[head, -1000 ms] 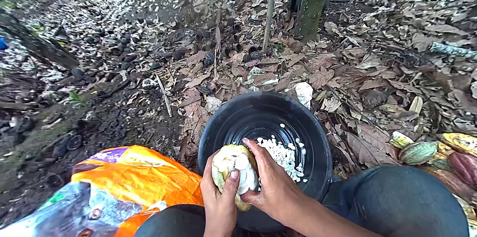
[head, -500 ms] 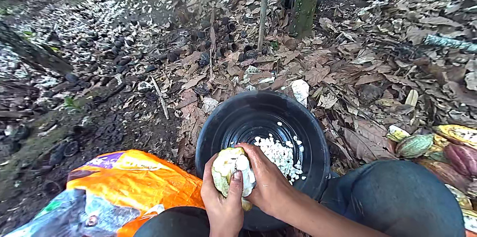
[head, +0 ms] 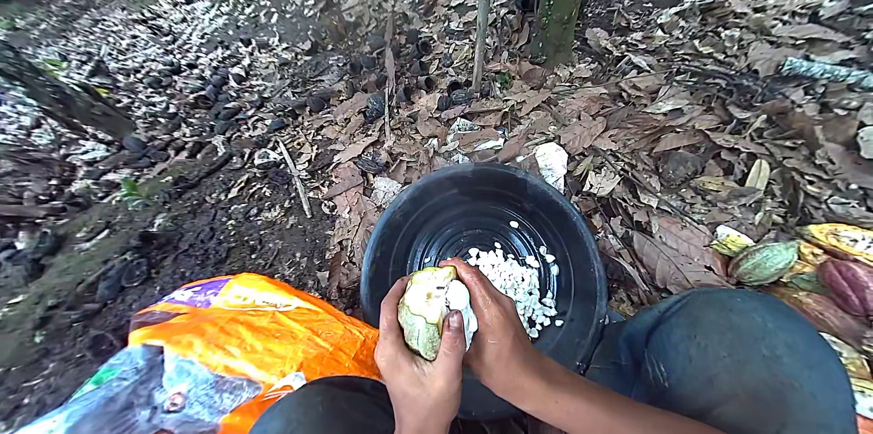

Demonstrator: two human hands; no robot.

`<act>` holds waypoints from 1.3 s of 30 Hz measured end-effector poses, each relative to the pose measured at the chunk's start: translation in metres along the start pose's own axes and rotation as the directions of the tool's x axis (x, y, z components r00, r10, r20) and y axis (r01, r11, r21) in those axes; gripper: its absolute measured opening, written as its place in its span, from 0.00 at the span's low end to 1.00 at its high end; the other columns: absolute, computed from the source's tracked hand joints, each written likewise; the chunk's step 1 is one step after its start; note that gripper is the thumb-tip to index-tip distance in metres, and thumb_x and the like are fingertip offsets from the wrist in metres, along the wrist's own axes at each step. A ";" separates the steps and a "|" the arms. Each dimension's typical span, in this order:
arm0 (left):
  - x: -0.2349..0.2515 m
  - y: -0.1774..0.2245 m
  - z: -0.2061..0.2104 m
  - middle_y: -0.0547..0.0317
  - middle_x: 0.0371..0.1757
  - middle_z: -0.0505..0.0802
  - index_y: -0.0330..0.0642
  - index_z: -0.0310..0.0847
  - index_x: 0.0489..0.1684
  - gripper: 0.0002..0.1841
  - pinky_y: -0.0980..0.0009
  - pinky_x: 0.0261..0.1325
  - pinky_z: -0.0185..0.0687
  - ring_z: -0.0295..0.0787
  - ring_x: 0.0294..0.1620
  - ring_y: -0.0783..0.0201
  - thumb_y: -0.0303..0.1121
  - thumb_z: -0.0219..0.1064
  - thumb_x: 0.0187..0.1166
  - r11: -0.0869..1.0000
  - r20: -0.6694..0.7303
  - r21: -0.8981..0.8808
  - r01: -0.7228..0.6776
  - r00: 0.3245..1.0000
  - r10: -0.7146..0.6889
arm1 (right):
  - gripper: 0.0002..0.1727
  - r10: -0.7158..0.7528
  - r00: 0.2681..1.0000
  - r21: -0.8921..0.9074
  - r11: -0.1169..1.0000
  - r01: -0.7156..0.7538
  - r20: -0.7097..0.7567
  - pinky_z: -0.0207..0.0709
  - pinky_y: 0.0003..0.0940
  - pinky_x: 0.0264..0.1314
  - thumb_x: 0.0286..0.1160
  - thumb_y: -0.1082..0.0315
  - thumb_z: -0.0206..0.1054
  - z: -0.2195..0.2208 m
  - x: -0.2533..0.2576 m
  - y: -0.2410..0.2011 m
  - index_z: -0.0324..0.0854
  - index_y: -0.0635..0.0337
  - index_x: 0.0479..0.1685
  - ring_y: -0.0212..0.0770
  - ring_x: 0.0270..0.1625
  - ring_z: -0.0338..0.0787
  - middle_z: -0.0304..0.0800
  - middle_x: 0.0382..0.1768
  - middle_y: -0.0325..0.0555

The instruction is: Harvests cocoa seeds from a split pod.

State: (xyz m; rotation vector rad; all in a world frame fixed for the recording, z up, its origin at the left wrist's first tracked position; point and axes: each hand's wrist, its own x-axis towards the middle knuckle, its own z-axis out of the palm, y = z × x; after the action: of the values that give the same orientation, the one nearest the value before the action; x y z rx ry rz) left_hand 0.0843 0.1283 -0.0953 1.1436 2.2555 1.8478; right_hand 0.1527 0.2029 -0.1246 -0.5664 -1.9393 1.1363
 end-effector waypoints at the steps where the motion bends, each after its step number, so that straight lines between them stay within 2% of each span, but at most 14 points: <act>1: 0.000 0.000 0.000 0.56 0.50 0.90 0.14 0.70 0.63 0.43 0.88 0.56 0.82 0.85 0.50 0.88 0.55 0.68 0.69 1.000 0.001 -0.013 0.001 1.000 -0.001 | 0.32 -0.001 1.000 -0.002 1.000 0.001 -0.007 0.86 0.37 0.67 0.63 0.72 0.74 0.000 0.000 0.000 0.77 0.72 0.73 0.43 0.65 0.91 0.90 0.63 0.56; 3: 0.000 0.001 -0.001 0.57 0.50 0.91 0.13 0.69 0.63 0.43 0.87 0.56 0.83 0.86 0.50 0.87 0.55 0.68 0.71 0.998 0.007 -0.060 -0.001 1.000 0.001 | 0.33 -0.006 1.000 -0.002 1.000 0.006 -0.012 0.85 0.36 0.69 0.63 0.71 0.75 -0.003 -0.001 -0.002 0.77 0.72 0.73 0.43 0.65 0.91 0.90 0.63 0.57; 8: 0.002 0.001 -0.004 0.62 0.47 0.91 0.13 0.70 0.61 0.44 0.87 0.54 0.84 0.87 0.48 0.88 0.57 0.68 0.70 0.995 0.023 -0.097 0.036 0.999 -0.034 | 0.32 0.014 1.000 0.014 1.000 -0.014 0.023 0.87 0.35 0.65 0.64 0.70 0.75 -0.012 -0.001 -0.004 0.78 0.71 0.73 0.41 0.61 0.93 0.91 0.61 0.55; 15: 0.004 0.001 -0.010 0.68 0.46 0.91 0.17 0.71 0.61 0.43 0.86 0.51 0.86 0.88 0.46 0.87 0.60 0.68 0.72 0.987 0.062 -0.141 0.071 0.996 -0.062 | 0.33 0.019 0.990 0.160 0.986 -0.042 0.142 0.82 0.30 0.73 0.64 0.72 0.77 -0.029 0.007 -0.001 0.78 0.72 0.73 0.35 0.65 0.90 0.91 0.63 0.53; 18: 0.006 -0.001 -0.016 0.73 0.44 0.92 0.23 0.74 0.60 0.38 0.84 0.50 0.88 0.89 0.44 0.86 0.58 0.68 0.72 0.978 0.071 -0.182 0.104 0.993 -0.092 | 0.27 0.085 0.984 0.256 0.959 -0.124 0.156 0.85 0.27 0.67 0.64 0.77 0.73 -0.032 0.008 -0.002 0.80 0.70 0.69 0.31 0.60 0.92 0.94 0.57 0.49; 21: 0.010 -0.001 -0.025 0.76 0.41 0.93 0.33 0.76 0.58 0.31 0.79 0.47 0.91 0.92 0.42 0.80 0.56 0.67 0.74 0.944 0.087 -0.262 0.202 0.979 -0.185 | 0.24 0.185 0.963 0.377 0.892 -0.249 0.196 0.85 0.24 0.64 0.66 0.81 0.69 -0.037 0.010 -0.003 0.80 0.72 0.66 0.27 0.56 0.92 0.93 0.55 0.47; 24: 0.018 0.008 -0.033 0.74 0.37 0.94 0.41 0.74 0.55 0.19 0.75 0.45 0.93 0.94 0.39 0.76 0.47 0.59 0.80 0.860 0.057 -0.356 0.364 0.928 -0.369 | 0.21 0.345 0.915 0.509 0.760 -0.404 0.211 0.87 0.23 0.52 0.65 0.84 0.64 -0.041 0.012 -0.006 0.80 0.70 0.60 0.25 0.44 0.91 0.92 0.43 0.39; 26: 0.023 0.013 -0.037 0.74 0.37 0.94 0.43 0.74 0.54 0.15 0.74 0.45 0.93 0.94 0.40 0.76 0.43 0.53 0.82 0.830 0.020 -0.403 0.385 0.911 -0.413 | 0.22 0.481 0.846 0.553 0.651 -0.520 0.230 0.88 0.26 0.50 0.69 0.83 0.61 -0.045 0.017 -0.007 0.76 0.68 0.65 0.29 0.43 0.91 0.91 0.43 0.41; 28: 0.026 0.014 -0.039 0.74 0.37 0.94 0.43 0.73 0.54 0.14 0.75 0.46 0.93 0.94 0.40 0.76 0.41 0.50 0.84 0.835 -0.008 -0.411 0.367 0.914 -0.406 | 0.29 0.557 0.796 0.550 0.599 -0.582 0.237 0.89 0.30 0.52 0.71 0.83 0.60 -0.048 0.025 -0.003 0.71 0.64 0.76 0.34 0.48 0.92 0.89 0.52 0.46; 30: 0.026 0.013 -0.039 0.72 0.37 0.94 0.41 0.73 0.55 0.14 0.74 0.46 0.93 0.94 0.40 0.75 0.40 0.51 0.84 0.838 -0.015 -0.411 0.359 0.916 -0.400 | 0.33 0.589 0.772 0.516 0.596 -0.615 0.239 0.89 0.30 0.54 0.73 0.83 0.61 -0.049 0.029 0.005 0.71 0.57 0.82 0.36 0.53 0.92 0.87 0.62 0.49; 32: 0.026 0.011 -0.039 0.71 0.37 0.93 0.41 0.73 0.55 0.15 0.74 0.46 0.93 0.94 0.40 0.75 0.42 0.52 0.83 0.839 -0.005 -0.405 0.363 0.917 -0.399 | 0.32 0.589 0.780 0.464 0.643 -0.610 0.210 0.87 0.27 0.56 0.72 0.84 0.62 -0.048 0.031 0.012 0.75 0.56 0.79 0.33 0.54 0.91 0.87 0.64 0.48; 35: 0.025 0.009 -0.039 0.70 0.37 0.94 0.40 0.73 0.55 0.16 0.73 0.45 0.94 0.94 0.40 0.74 0.43 0.54 0.82 0.831 0.006 -0.406 0.379 0.911 -0.413 | 0.28 0.560 0.816 0.411 0.717 -0.563 0.142 0.86 0.25 0.55 0.68 0.86 0.60 -0.041 0.030 0.022 0.80 0.63 0.71 0.31 0.52 0.90 0.90 0.58 0.47; 37: 0.025 0.008 -0.039 0.69 0.37 0.93 0.39 0.73 0.56 0.18 0.72 0.45 0.94 0.94 0.40 0.73 0.43 0.55 0.81 0.828 0.007 -0.408 0.384 0.908 -0.418 | 0.27 0.587 0.801 0.377 0.719 -0.583 0.119 0.85 0.26 0.57 0.68 0.85 0.58 -0.038 0.029 0.028 0.80 0.64 0.70 0.30 0.54 0.90 0.90 0.58 0.48; 39: 0.025 0.009 -0.039 0.70 0.38 0.93 0.39 0.73 0.57 0.18 0.72 0.46 0.94 0.94 0.40 0.73 0.44 0.55 0.81 0.831 0.005 -0.401 0.385 0.908 -0.418 | 0.23 0.617 0.782 0.375 0.706 -0.601 0.094 0.85 0.26 0.55 0.73 0.82 0.58 -0.035 0.030 0.033 0.78 0.67 0.69 0.30 0.52 0.90 0.89 0.53 0.48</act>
State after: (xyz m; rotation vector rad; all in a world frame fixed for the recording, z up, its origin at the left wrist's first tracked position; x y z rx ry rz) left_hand 0.0532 0.1092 -0.0654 0.4891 1.8359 2.0515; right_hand 0.1632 0.2576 -0.1314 -1.0451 -1.4429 1.8574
